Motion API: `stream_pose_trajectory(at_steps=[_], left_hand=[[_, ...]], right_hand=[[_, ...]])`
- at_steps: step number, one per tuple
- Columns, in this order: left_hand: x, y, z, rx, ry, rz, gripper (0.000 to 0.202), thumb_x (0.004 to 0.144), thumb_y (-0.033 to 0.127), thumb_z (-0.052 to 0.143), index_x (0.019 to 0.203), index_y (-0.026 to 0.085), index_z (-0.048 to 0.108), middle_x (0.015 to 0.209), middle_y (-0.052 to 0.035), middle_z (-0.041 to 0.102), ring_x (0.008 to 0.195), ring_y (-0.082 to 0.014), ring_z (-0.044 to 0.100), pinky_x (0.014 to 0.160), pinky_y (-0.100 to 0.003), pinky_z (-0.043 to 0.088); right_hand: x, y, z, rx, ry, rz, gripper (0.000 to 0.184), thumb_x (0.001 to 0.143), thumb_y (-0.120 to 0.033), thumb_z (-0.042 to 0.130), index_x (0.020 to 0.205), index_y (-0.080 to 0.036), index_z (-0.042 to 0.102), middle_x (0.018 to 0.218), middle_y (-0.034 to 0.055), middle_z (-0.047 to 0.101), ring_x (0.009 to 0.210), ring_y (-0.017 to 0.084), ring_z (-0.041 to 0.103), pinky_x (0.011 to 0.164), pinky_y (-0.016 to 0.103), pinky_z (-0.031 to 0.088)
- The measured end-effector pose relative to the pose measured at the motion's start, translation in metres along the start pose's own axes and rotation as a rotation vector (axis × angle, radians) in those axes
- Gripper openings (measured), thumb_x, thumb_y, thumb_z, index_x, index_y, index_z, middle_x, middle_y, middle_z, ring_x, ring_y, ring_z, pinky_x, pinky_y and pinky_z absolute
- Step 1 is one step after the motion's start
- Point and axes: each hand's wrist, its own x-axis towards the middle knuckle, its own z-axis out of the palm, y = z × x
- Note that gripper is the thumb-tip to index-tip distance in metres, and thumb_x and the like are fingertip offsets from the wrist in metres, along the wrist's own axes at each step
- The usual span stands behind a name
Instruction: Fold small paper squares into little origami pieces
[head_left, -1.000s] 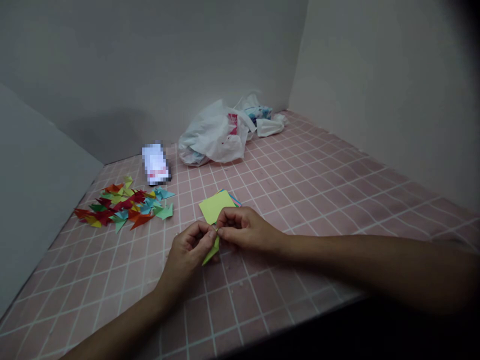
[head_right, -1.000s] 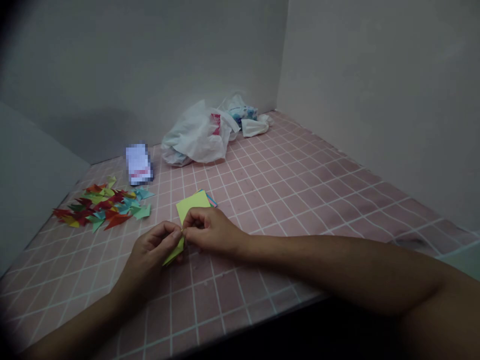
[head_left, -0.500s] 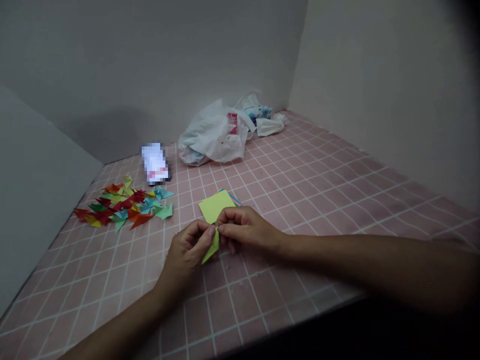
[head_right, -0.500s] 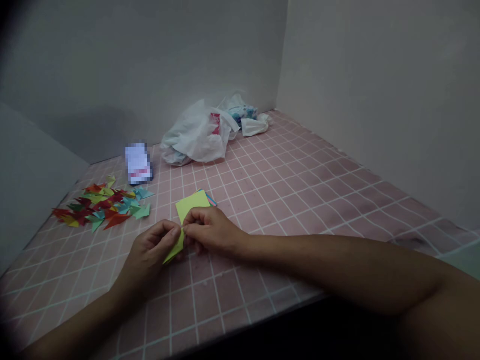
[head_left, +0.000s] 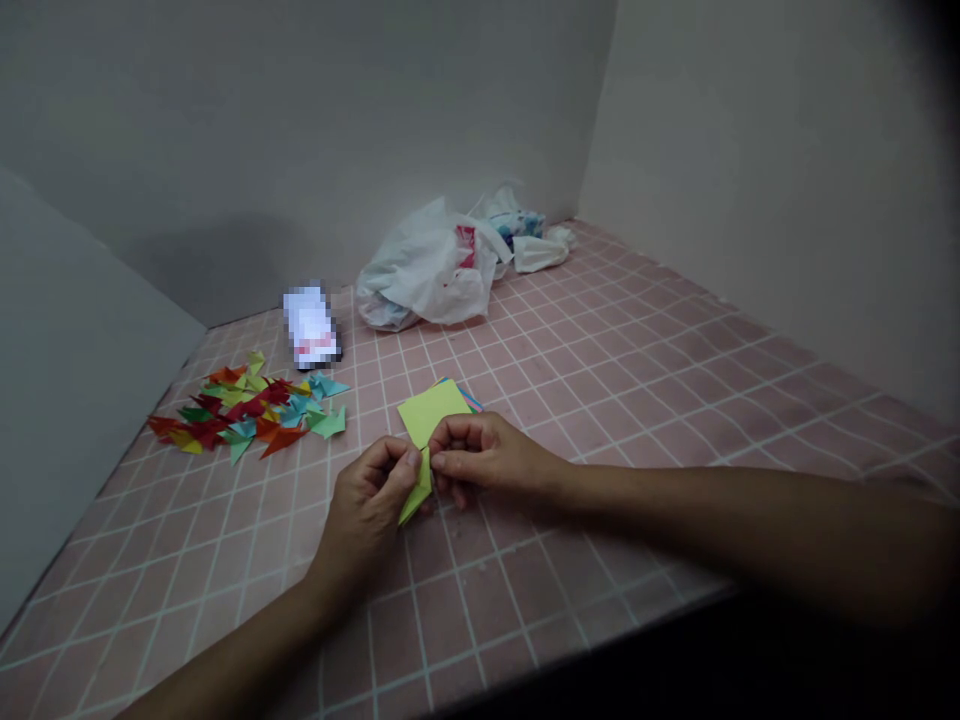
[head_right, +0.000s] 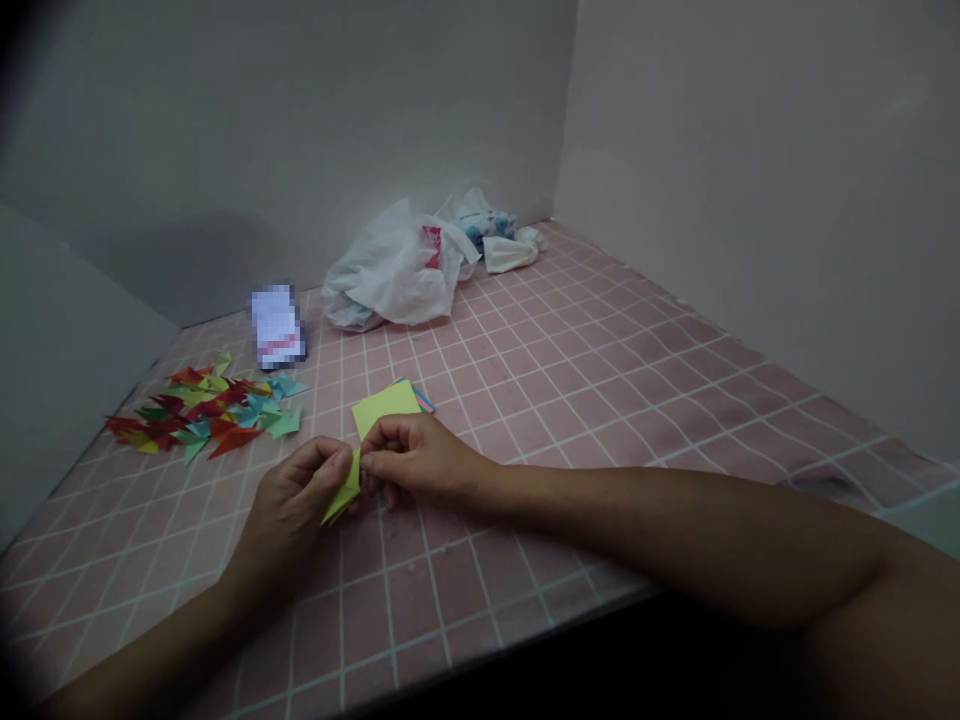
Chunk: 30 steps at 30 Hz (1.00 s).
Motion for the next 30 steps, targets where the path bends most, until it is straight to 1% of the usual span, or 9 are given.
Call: stream_pose_trajectory(at_steps=[12,19,22,25,30], left_hand=[[0.0003,0.0011,0.0008,-0.006,-0.009,-0.013,0.023,0.087,0.037,0.062,0.073,0.019,0.059,0.061,0.0024,0.059,0.052,-0.0104,0.052,0.051,-0.022,0.041],[-0.0014,-0.0013,-0.0008,0.05,-0.015,0.023,0.023,0.088,0.036,0.062,0.074,0.019,0.059,0.061,0.0029,0.058,0.054,-0.0106,0.051,0.053,-0.022,0.041],[-0.001,0.0001,-0.0005,0.051,0.012,0.028,0.022,0.087,0.036,0.062,0.074,0.019,0.059,0.061,0.0026,0.059,0.054,-0.011,0.052,0.053,-0.022,0.041],[-0.0002,0.0006,-0.0007,0.021,0.017,0.002,0.023,0.087,0.038,0.063,0.074,0.019,0.059,0.062,0.0028,0.061,0.053,-0.011,0.053,0.051,-0.021,0.04],[0.0003,-0.0006,-0.0015,-0.024,-0.006,-0.021,0.024,0.088,0.039,0.062,0.075,0.018,0.058,0.06,0.0034,0.061,0.051,-0.0096,0.053,0.05,-0.02,0.04]], right_hand=[[0.0005,0.0007,-0.0006,-0.008,-0.007,-0.005,0.01,0.086,-0.018,0.059,0.077,-0.016,0.055,0.059,-0.0047,0.059,0.047,0.006,0.052,0.048,0.019,0.039],[0.0007,-0.0003,-0.0002,-0.065,0.004,-0.012,0.011,0.085,-0.015,0.058,0.075,-0.016,0.054,0.054,-0.0063,0.056,0.046,0.007,0.05,0.047,0.019,0.038],[0.0,-0.0017,-0.0003,-0.045,-0.021,-0.012,0.011,0.087,-0.018,0.057,0.077,-0.016,0.054,0.059,-0.0046,0.059,0.048,0.007,0.052,0.049,0.019,0.04],[0.0001,-0.0015,-0.0005,-0.004,-0.045,-0.008,0.008,0.086,-0.017,0.057,0.079,-0.015,0.055,0.065,-0.0036,0.062,0.05,0.007,0.055,0.051,0.02,0.042],[0.0011,0.0008,-0.0012,0.0,-0.053,-0.009,0.008,0.087,-0.016,0.058,0.08,-0.016,0.055,0.062,-0.0038,0.062,0.049,0.007,0.054,0.05,0.019,0.041]])
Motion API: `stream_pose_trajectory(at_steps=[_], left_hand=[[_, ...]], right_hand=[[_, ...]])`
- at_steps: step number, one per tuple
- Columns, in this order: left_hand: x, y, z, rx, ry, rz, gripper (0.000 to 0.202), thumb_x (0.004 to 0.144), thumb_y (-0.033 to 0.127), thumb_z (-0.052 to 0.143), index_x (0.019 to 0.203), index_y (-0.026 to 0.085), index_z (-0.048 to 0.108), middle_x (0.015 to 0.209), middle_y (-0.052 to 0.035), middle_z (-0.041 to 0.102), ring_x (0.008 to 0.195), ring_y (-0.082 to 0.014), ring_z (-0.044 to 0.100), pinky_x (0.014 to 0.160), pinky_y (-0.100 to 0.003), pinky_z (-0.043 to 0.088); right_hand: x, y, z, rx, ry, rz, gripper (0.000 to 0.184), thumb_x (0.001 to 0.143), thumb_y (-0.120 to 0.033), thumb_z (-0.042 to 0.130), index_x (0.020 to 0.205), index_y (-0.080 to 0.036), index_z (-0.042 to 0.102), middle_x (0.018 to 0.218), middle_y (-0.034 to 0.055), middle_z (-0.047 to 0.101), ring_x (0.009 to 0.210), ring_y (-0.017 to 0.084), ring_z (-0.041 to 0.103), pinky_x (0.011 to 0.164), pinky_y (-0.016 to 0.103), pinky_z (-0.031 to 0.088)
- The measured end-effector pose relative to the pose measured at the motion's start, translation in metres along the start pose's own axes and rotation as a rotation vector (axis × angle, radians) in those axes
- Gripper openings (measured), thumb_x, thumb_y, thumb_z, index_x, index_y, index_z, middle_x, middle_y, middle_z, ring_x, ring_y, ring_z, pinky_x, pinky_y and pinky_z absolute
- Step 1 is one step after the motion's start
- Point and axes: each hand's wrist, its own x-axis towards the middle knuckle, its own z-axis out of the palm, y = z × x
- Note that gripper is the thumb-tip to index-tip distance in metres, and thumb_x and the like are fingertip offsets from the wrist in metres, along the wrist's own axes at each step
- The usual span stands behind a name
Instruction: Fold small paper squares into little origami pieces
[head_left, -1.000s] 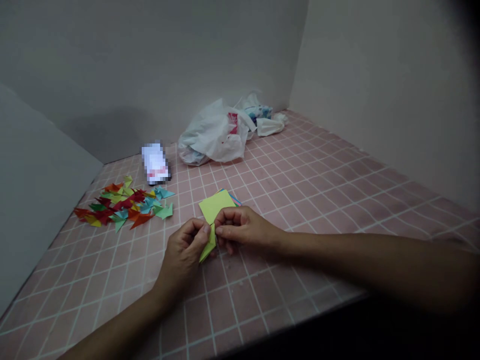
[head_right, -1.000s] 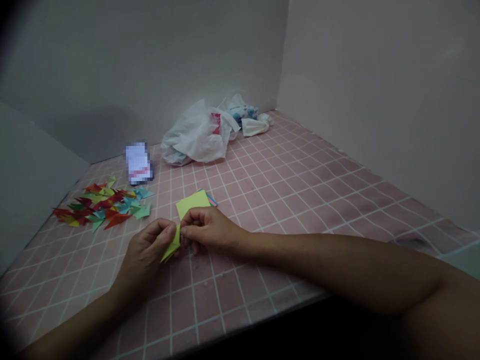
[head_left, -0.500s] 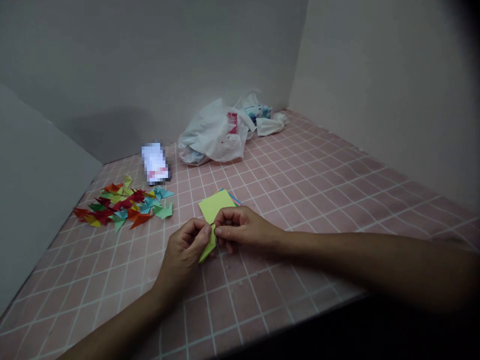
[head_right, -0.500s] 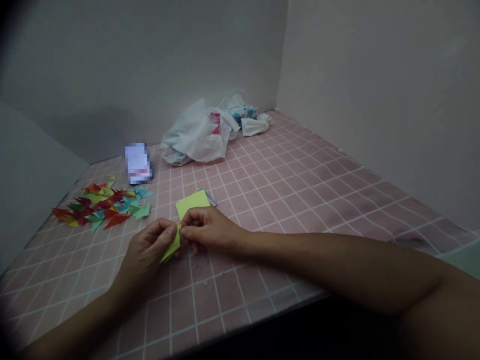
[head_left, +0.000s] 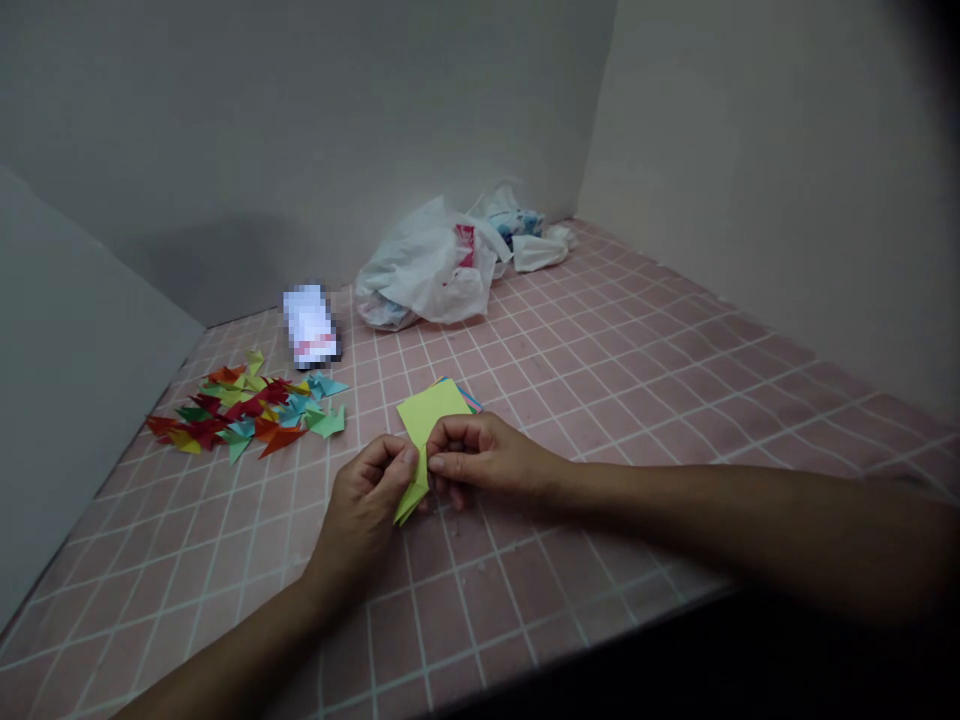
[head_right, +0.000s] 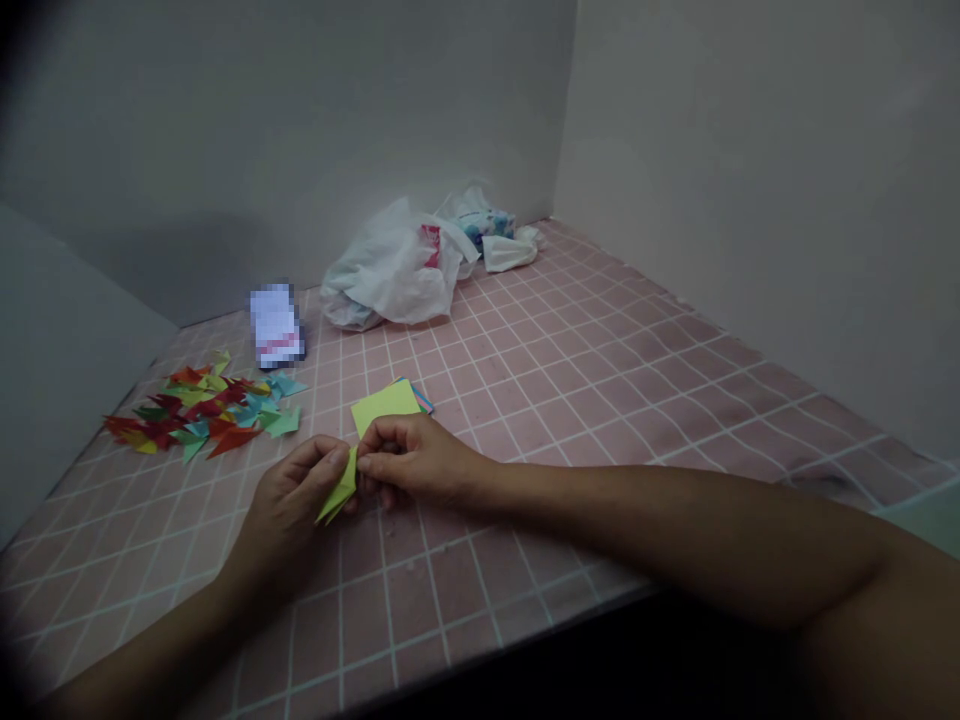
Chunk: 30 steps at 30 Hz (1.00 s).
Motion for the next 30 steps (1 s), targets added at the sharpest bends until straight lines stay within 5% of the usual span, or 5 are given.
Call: stream_pose_trajectory(at_steps=[18,30], left_hand=[[0.0004,0.001,0.0007,0.035,-0.007,0.058,0.023,0.088,0.035,0.062,0.074,0.018,0.059,0.059,0.0041,0.059,0.051,-0.0087,0.052,0.051,-0.019,0.041],[-0.0022,0.001,0.0029,0.21,0.041,0.125,0.021,0.088,0.034,0.059,0.073,0.018,0.058,0.062,0.0039,0.056,0.056,-0.0104,0.049,0.053,-0.022,0.04]], right_hand=[[0.001,0.0031,-0.0019,0.005,-0.006,-0.02,0.012,0.085,-0.019,0.062,0.077,-0.016,0.054,0.06,-0.0046,0.06,0.048,0.007,0.053,0.049,0.019,0.04],[-0.0019,0.0002,0.0014,-0.223,0.097,-0.022,0.012,0.08,-0.013,0.058,0.07,-0.018,0.052,0.053,-0.0062,0.053,0.047,0.008,0.048,0.046,0.02,0.035]])
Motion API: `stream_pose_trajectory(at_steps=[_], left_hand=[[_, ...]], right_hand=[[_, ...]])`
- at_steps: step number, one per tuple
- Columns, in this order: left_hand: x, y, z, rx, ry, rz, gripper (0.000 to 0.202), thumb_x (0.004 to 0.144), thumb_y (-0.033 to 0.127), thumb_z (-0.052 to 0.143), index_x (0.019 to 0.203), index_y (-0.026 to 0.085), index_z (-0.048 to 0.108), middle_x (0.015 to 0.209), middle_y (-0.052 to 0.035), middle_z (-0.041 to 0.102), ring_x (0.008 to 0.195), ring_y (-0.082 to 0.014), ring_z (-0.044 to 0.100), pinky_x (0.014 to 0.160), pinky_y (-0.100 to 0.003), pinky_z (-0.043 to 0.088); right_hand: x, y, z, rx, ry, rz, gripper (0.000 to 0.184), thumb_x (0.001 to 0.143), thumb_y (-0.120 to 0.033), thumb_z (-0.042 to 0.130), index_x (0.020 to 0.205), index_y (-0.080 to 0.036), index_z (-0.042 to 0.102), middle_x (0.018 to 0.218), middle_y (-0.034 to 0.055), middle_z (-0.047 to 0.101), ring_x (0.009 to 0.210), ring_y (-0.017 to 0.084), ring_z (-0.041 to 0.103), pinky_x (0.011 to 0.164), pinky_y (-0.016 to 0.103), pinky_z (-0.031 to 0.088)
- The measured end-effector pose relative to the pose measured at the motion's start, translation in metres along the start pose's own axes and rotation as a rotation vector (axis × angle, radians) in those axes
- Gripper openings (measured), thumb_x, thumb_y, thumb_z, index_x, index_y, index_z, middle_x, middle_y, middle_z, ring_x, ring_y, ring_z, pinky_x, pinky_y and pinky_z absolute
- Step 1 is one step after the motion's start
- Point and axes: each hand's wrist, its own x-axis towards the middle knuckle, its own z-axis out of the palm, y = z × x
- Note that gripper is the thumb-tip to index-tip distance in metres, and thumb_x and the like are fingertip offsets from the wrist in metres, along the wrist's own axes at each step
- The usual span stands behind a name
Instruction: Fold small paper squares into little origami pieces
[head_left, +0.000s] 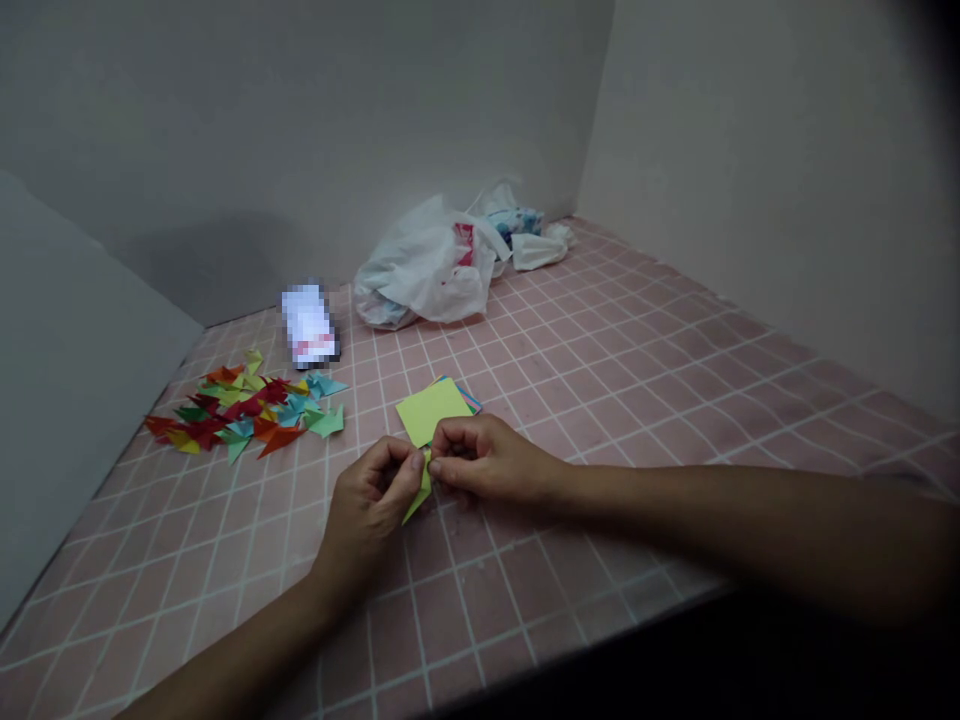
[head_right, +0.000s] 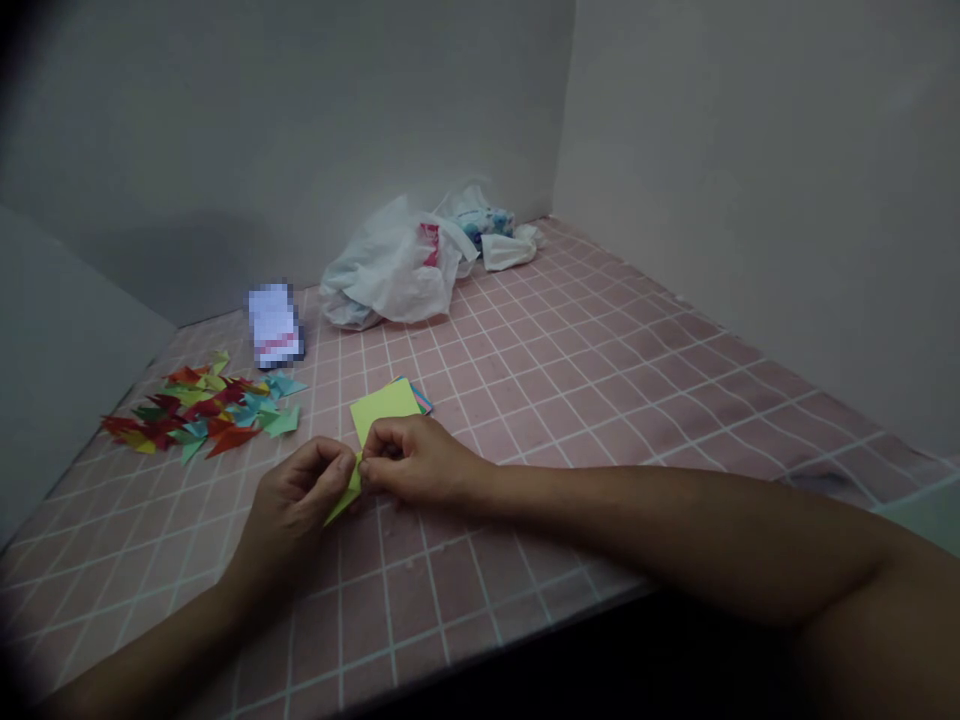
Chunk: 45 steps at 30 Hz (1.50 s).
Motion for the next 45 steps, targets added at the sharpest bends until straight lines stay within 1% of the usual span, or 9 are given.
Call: stream_pose_trajectory(at_steps=[3,5,10,15,23,31,35,40,45], left_hand=[[0.0,-0.002,-0.001,0.035,0.005,0.023,0.021,0.089,0.032,0.059,0.073,0.018,0.059,0.064,0.0035,0.056,0.058,-0.0104,0.048,0.054,-0.022,0.039],[0.001,-0.003,-0.002,0.014,-0.006,0.014,0.021,0.089,0.033,0.06,0.074,0.018,0.059,0.064,0.0035,0.056,0.057,-0.0102,0.049,0.054,-0.021,0.039],[0.003,-0.006,-0.003,-0.184,-0.072,-0.089,0.024,0.089,0.038,0.061,0.075,0.018,0.058,0.059,0.0043,0.059,0.052,-0.0097,0.052,0.052,-0.021,0.041],[0.005,-0.009,-0.004,-0.3,-0.129,-0.152,0.025,0.089,0.04,0.062,0.078,0.018,0.058,0.061,0.0027,0.062,0.052,-0.0101,0.054,0.052,-0.021,0.041],[0.005,-0.01,-0.003,-0.261,-0.124,-0.142,0.026,0.09,0.04,0.062,0.077,0.018,0.058,0.062,0.0029,0.062,0.053,-0.0097,0.054,0.052,-0.02,0.042],[0.002,-0.003,-0.002,-0.166,-0.073,-0.085,0.024,0.086,0.039,0.063,0.074,0.018,0.058,0.061,0.0035,0.06,0.054,-0.0104,0.053,0.053,-0.021,0.044],[0.002,-0.001,-0.001,-0.183,-0.065,-0.106,0.023,0.087,0.038,0.062,0.075,0.018,0.058,0.062,0.0034,0.06,0.054,-0.0108,0.054,0.053,-0.022,0.044],[0.001,0.0,-0.001,-0.203,-0.074,-0.128,0.023,0.087,0.037,0.063,0.075,0.018,0.058,0.061,0.0034,0.059,0.053,-0.01,0.053,0.053,-0.021,0.043],[0.002,-0.002,-0.001,-0.244,-0.096,-0.143,0.023,0.088,0.037,0.062,0.076,0.018,0.058,0.062,0.0028,0.06,0.053,-0.0098,0.053,0.051,-0.021,0.042]], right_hand=[[0.0,0.0,0.0,-0.071,0.025,-0.02,0.013,0.079,-0.013,0.059,0.069,-0.018,0.052,0.053,-0.0059,0.053,0.049,0.007,0.047,0.047,0.02,0.034],[0.0,0.0,0.0,-0.052,0.017,-0.011,0.013,0.079,-0.012,0.059,0.07,-0.018,0.052,0.053,-0.0061,0.052,0.048,0.007,0.047,0.047,0.02,0.035],[0.002,0.0,-0.002,0.161,-0.109,-0.001,0.011,0.087,-0.018,0.057,0.076,-0.017,0.053,0.062,-0.0039,0.059,0.05,0.008,0.053,0.051,0.021,0.042],[0.003,0.003,-0.003,0.269,-0.132,-0.026,0.013,0.088,-0.022,0.061,0.079,-0.016,0.053,0.066,-0.0028,0.062,0.051,0.007,0.056,0.052,0.02,0.043],[0.003,0.003,-0.003,0.251,-0.124,-0.025,0.024,0.084,-0.033,0.069,0.077,-0.016,0.053,0.064,-0.0032,0.062,0.051,0.008,0.056,0.052,0.02,0.043],[0.003,0.002,-0.003,0.186,-0.092,-0.008,0.013,0.085,-0.023,0.062,0.077,-0.016,0.055,0.06,-0.0043,0.06,0.05,0.007,0.055,0.051,0.02,0.042],[0.002,0.0,-0.003,0.189,-0.089,-0.008,0.014,0.085,-0.023,0.063,0.076,-0.016,0.054,0.059,-0.0047,0.06,0.05,0.007,0.055,0.05,0.019,0.042],[0.001,-0.001,-0.004,0.206,-0.092,-0.009,0.01,0.088,-0.018,0.057,0.078,-0.016,0.055,0.061,-0.0036,0.061,0.051,0.007,0.056,0.053,0.02,0.043],[0.002,-0.001,-0.004,0.197,-0.092,-0.024,0.011,0.087,-0.02,0.06,0.078,-0.016,0.055,0.061,-0.0038,0.061,0.051,0.007,0.055,0.052,0.02,0.042]])
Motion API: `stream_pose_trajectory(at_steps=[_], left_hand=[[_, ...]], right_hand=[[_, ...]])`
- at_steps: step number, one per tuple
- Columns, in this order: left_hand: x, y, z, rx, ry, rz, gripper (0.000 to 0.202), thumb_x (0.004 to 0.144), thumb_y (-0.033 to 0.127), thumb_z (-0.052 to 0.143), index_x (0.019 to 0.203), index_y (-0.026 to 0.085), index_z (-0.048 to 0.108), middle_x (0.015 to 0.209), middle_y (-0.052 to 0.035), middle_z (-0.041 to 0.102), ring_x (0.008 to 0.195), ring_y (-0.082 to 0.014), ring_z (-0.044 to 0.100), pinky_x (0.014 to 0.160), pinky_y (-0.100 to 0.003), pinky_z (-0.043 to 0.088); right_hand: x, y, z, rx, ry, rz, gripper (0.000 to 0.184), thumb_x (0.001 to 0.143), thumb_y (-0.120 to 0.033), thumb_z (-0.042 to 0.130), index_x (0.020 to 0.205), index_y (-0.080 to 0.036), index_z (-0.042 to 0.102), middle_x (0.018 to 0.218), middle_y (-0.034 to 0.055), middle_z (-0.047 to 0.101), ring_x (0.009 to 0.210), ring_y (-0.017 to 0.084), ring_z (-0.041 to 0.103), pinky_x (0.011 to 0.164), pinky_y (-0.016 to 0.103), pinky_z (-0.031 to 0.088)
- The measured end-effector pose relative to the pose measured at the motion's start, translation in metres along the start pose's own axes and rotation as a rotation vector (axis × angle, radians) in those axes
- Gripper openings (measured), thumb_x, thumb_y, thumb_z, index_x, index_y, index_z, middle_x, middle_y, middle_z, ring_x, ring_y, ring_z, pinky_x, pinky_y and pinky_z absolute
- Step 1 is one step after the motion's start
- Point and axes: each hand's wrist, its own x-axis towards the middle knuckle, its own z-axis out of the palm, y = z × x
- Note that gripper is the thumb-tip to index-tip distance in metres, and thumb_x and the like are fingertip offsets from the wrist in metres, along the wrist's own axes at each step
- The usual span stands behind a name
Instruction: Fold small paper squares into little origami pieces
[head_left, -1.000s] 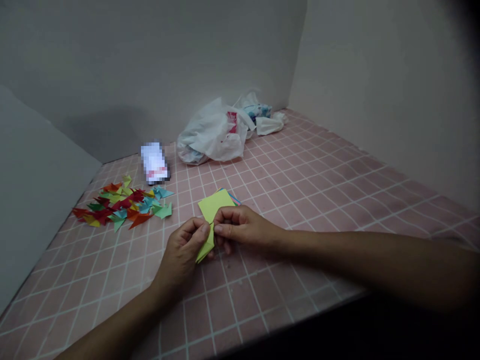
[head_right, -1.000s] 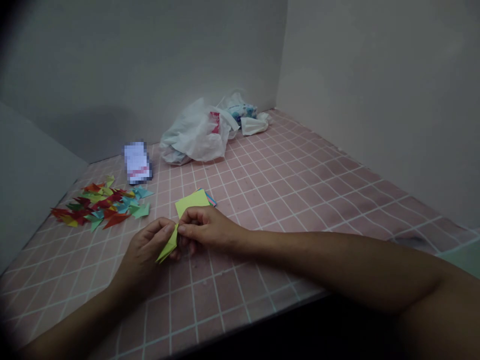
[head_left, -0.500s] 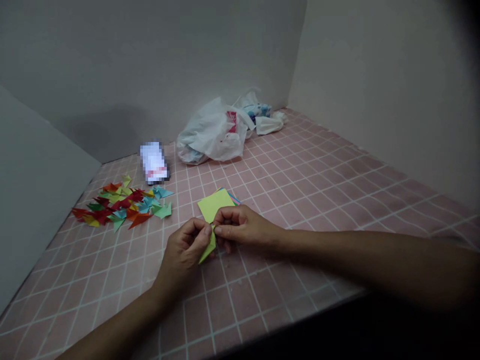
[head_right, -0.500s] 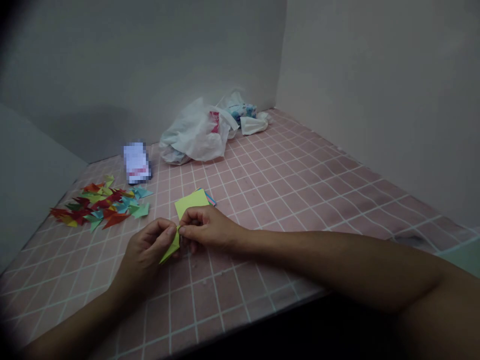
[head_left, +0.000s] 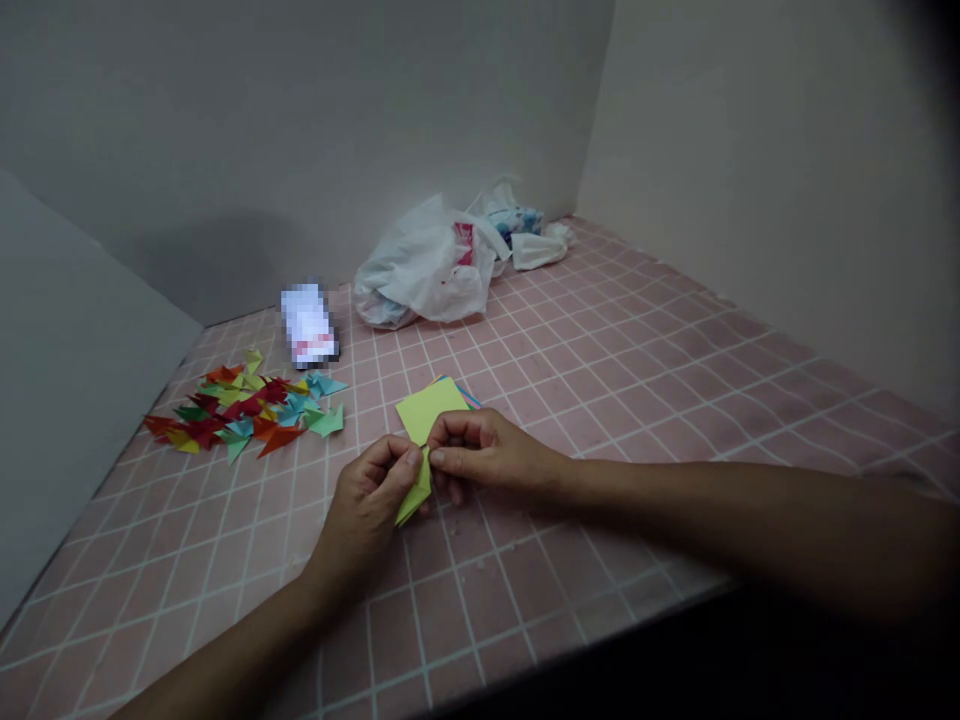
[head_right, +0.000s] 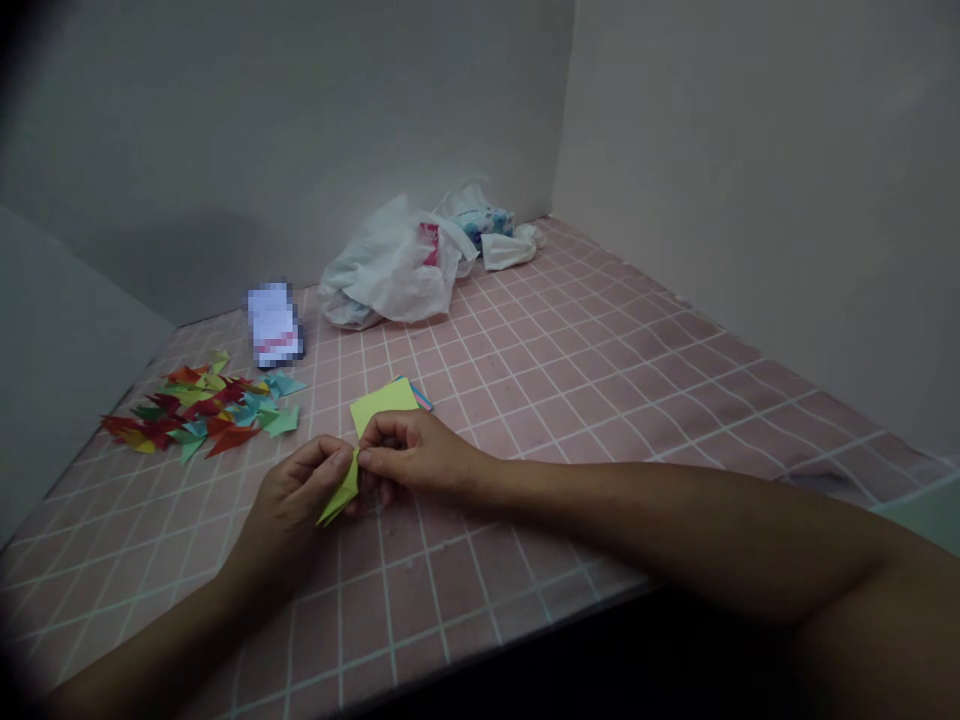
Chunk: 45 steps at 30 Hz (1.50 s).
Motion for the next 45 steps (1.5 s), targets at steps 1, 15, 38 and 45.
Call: stream_pose_trajectory(at_steps=[1,15,38,45], left_hand=[[0.0004,-0.0004,-0.0001,-0.006,-0.004,-0.002,0.024,0.088,0.037,0.062,0.076,0.018,0.058,0.062,0.0028,0.06,0.052,-0.0096,0.053,0.051,-0.02,0.042],[-0.003,0.0012,0.0013,0.144,0.064,0.075,0.023,0.087,0.038,0.062,0.074,0.019,0.06,0.065,0.0017,0.059,0.056,-0.012,0.051,0.054,-0.022,0.042],[-0.0003,-0.004,-0.0026,0.047,0.101,0.07,0.019,0.082,0.036,0.069,0.077,0.018,0.064,0.071,0.0013,0.06,0.062,-0.0126,0.054,0.057,-0.022,0.047],[-0.0012,-0.0024,-0.0021,0.13,0.102,0.124,0.019,0.083,0.034,0.068,0.074,0.018,0.064,0.068,0.0015,0.057,0.061,-0.0119,0.049,0.055,-0.021,0.041]], right_hand=[[0.0001,0.0001,0.0001,-0.001,0.003,-0.001,0.011,0.087,-0.019,0.06,0.078,-0.016,0.055,0.061,-0.0037,0.06,0.051,0.007,0.055,0.052,0.019,0.042],[-0.0006,-0.0016,0.0023,-0.074,0.077,0.052,0.011,0.082,-0.015,0.059,0.072,-0.017,0.053,0.058,-0.005,0.057,0.047,0.007,0.052,0.048,0.019,0.04],[0.0004,0.0039,0.0026,-0.096,0.057,0.045,0.008,0.082,-0.019,0.059,0.076,-0.018,0.053,0.06,-0.0043,0.056,0.05,0.008,0.051,0.049,0.021,0.04],[-0.002,-0.0018,0.004,-0.444,0.143,-0.093,0.012,0.079,-0.014,0.058,0.068,-0.017,0.053,0.06,-0.0048,0.05,0.058,0.009,0.045,0.055,0.023,0.034]])
